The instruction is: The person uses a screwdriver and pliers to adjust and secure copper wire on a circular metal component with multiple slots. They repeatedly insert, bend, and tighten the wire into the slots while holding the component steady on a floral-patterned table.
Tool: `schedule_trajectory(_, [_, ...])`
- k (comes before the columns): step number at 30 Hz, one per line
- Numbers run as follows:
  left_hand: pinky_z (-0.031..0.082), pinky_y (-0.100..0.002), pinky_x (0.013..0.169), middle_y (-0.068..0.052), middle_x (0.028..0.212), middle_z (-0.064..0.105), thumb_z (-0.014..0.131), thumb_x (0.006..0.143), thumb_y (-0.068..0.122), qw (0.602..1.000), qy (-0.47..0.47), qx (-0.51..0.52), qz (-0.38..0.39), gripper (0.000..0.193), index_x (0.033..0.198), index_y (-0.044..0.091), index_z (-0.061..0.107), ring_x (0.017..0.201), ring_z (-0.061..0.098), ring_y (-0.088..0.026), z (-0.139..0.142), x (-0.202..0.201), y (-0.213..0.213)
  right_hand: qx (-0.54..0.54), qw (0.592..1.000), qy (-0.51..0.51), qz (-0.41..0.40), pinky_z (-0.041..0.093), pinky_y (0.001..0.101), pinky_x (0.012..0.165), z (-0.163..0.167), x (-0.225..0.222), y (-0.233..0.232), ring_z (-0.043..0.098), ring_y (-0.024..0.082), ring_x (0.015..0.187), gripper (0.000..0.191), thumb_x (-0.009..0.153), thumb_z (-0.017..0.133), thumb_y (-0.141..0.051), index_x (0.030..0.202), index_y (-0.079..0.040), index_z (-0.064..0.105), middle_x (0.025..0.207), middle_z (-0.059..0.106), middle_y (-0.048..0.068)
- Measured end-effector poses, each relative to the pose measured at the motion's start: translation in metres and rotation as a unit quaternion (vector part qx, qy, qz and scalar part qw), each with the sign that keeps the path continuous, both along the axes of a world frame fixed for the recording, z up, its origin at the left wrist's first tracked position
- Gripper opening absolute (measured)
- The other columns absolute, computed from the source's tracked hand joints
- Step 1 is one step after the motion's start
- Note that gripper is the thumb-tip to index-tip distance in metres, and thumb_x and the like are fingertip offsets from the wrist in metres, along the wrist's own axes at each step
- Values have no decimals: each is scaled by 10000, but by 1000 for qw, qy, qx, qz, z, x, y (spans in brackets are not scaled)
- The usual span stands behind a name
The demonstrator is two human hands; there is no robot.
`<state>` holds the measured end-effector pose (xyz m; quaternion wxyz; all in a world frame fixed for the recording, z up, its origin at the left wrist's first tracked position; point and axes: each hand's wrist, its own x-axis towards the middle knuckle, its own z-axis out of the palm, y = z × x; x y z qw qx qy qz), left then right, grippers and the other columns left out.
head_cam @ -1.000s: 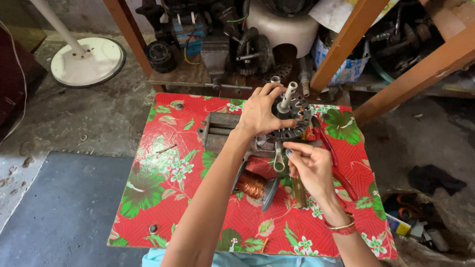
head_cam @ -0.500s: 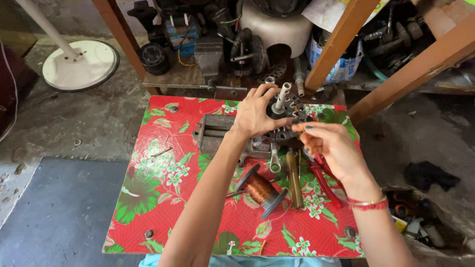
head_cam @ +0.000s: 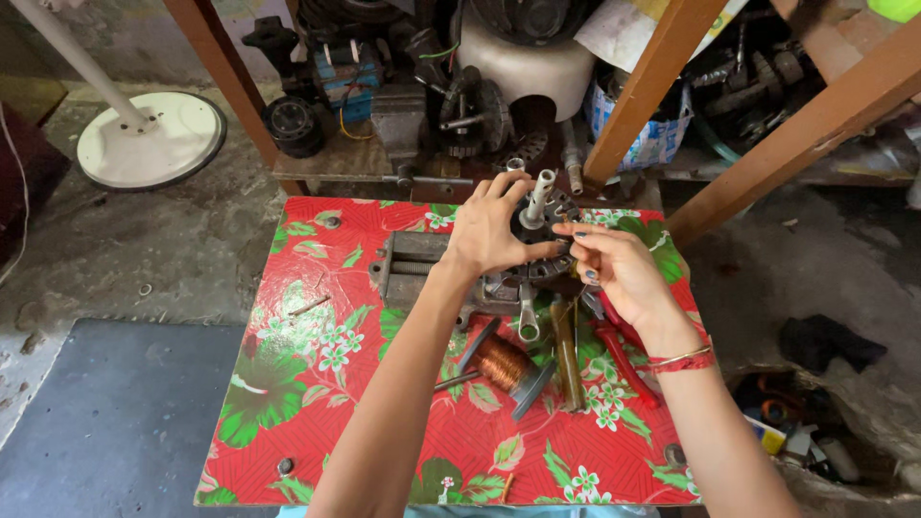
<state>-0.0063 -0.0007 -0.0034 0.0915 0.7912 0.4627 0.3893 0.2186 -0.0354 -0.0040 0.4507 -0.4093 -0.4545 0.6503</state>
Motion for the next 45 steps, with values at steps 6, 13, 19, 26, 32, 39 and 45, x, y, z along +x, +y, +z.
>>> schedule_trajectory(6, [489, -456, 1015, -64, 1395, 561, 907, 563, 544, 1000, 12, -13, 6, 912, 1309, 115, 605, 1232, 563, -345, 6, 1, -1, 49, 994, -66, -77, 351, 194, 507, -12, 10, -6, 471, 33, 609, 260, 973, 620, -92, 1169, 40, 729, 733, 546, -38])
schedule_trajectory(13, [480, -457, 1019, -61, 1389, 560, 907, 564, 564, 1000, 11, -22, 6, 918, 1307, 115, 606, 1245, 553, -339, 2, 1, 2, 73, 972, -101, -198, 379, 204, 476, -58, 10, -23, 539, 56, 554, 115, 912, 687, -52, 1014, -10, 721, 726, 657, 8])
schedule_trajectory(19, [485, -453, 1026, -62, 1376, 572, 911, 563, 544, 1000, 0, -14, 2, 908, 1300, 105, 613, 1235, 561, -341, 2, 0, 1, 27, 979, 19, -203, 390, 202, 499, -83, 4, -15, 557, 64, 552, 94, 889, 702, -101, 962, -42, 704, 710, 649, 0])
schedule_trajectory(26, [490, -455, 1014, -62, 1367, 577, 914, 558, 534, 1000, 4, -12, 9, 896, 1288, 106, 619, 1227, 565, -347, 2, 0, 1, 20, 979, 26, -201, 333, 206, 491, -98, 1, -13, 517, 60, 562, 95, 888, 698, -83, 951, -16, 720, 706, 623, -1])
schedule_trajectory(32, [489, -456, 1008, -72, 1368, 577, 892, 605, 505, 1000, -2, -15, 13, 828, 1281, 108, 626, 1222, 569, -350, 0, 0, -1, 29, 971, -40, -233, 362, 217, 483, -103, -21, -15, 535, 68, 532, 72, 876, 685, -47, 848, -1, 733, 661, 633, 4])
schedule_trajectory(39, [469, -432, 1065, -65, 1363, 604, 856, 699, 370, 999, -44, -2, 14, 647, 1260, 113, 658, 1260, 574, -329, -6, 2, 1, 221, 900, -220, -306, 361, 213, 485, -115, -41, -39, 493, 40, 547, 143, 898, 761, -39, 1014, 41, 785, 682, 655, 41])
schedule_trajectory(45, [460, -428, 1075, -68, 1366, 634, 871, 647, 316, 996, -90, 14, 8, 635, 1229, 131, 696, 1253, 594, -330, -11, 0, 4, 270, 896, -327, -129, 488, 263, 572, -102, -26, -44, 620, 98, 635, 188, 852, 731, -61, 1015, -14, 812, 816, 781, 50])
